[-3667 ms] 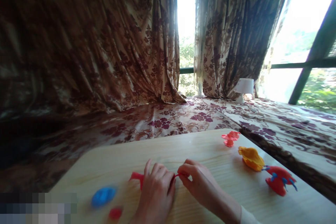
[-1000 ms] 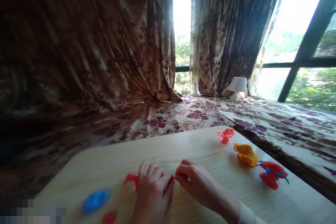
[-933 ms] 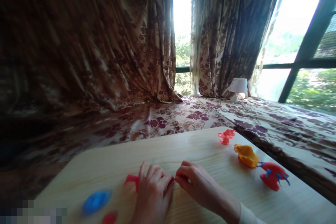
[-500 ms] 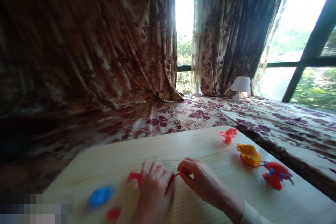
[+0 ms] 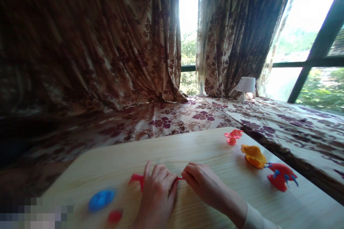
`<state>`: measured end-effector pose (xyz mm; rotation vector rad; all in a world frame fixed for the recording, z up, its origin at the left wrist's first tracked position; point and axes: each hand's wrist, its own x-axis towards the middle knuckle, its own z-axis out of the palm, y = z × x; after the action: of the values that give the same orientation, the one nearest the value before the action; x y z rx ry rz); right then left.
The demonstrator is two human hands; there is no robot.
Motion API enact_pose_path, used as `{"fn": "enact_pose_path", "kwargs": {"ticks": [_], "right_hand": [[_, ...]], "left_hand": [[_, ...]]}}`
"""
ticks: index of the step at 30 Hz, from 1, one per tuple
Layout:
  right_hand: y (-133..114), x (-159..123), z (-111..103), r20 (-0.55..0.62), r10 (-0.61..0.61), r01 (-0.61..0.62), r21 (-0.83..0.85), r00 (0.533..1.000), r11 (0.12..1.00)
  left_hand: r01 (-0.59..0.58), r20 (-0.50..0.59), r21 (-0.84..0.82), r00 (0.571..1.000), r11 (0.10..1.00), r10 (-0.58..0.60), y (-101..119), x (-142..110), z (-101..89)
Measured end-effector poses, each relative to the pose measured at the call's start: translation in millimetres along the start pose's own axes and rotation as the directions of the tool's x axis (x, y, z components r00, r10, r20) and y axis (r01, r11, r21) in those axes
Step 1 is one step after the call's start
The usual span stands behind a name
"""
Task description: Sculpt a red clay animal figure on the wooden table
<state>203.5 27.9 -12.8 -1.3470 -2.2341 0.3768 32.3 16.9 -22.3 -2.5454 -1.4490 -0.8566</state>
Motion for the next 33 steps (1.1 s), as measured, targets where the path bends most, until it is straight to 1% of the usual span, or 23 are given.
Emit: {"fn": "enact_pose_path", "kwargs": {"ticks": [3, 7, 12, 16, 21, 29, 33], "right_hand": [[-2.0, -1.4, -4.9, 0.000, 0.012, -0.012, -0.003, 1.000, 1.000], [-4.0, -2.3, -8.1, -0.007, 0.028, -0.027, 0.083, 1.000, 0.996], [-4.7, -0.4, -4.6, -0.005, -0.020, 0.021, 0.113, 1.000, 0.993], [-3.0, 1.6, -3.8, -0.022, -0.025, 0.027, 0.119, 0.999, 0.993], [-0.9, 0.4, -2.7, -0.016, -0.034, 0.036, 0.111, 0.999, 0.993], [-2.7, -1.3, -4.5, 0.008, -0.026, 0.025, 0.051, 1.000, 0.998], [-3.2, -1.7, -5.4, 0.002, -0.011, 0.011, 0.029, 1.000, 1.000]], "left_hand": [[0.012, 0.006, -0.008, 1.000, 1.000, -0.012, 3.3, 0.0, -2.2], [0.023, 0.021, -0.028, 1.000, 0.999, -0.022, 3.8, 0.6, -3.7], [0.021, 0.012, -0.037, 1.000, 0.999, -0.020, 3.6, 0.5, -3.7], [0.029, 0.007, -0.065, 1.000, 0.997, -0.028, 2.5, 0.1, -3.6], [0.021, 0.031, -0.044, 0.999, 0.999, -0.020, 0.2, 0.7, -2.6], [0.049, -0.014, -0.037, 0.999, 0.998, -0.050, 3.7, 0.2, -3.1], [0.039, 0.020, -0.040, 0.999, 0.998, -0.039, 0.2, 0.0, -1.6]]}}
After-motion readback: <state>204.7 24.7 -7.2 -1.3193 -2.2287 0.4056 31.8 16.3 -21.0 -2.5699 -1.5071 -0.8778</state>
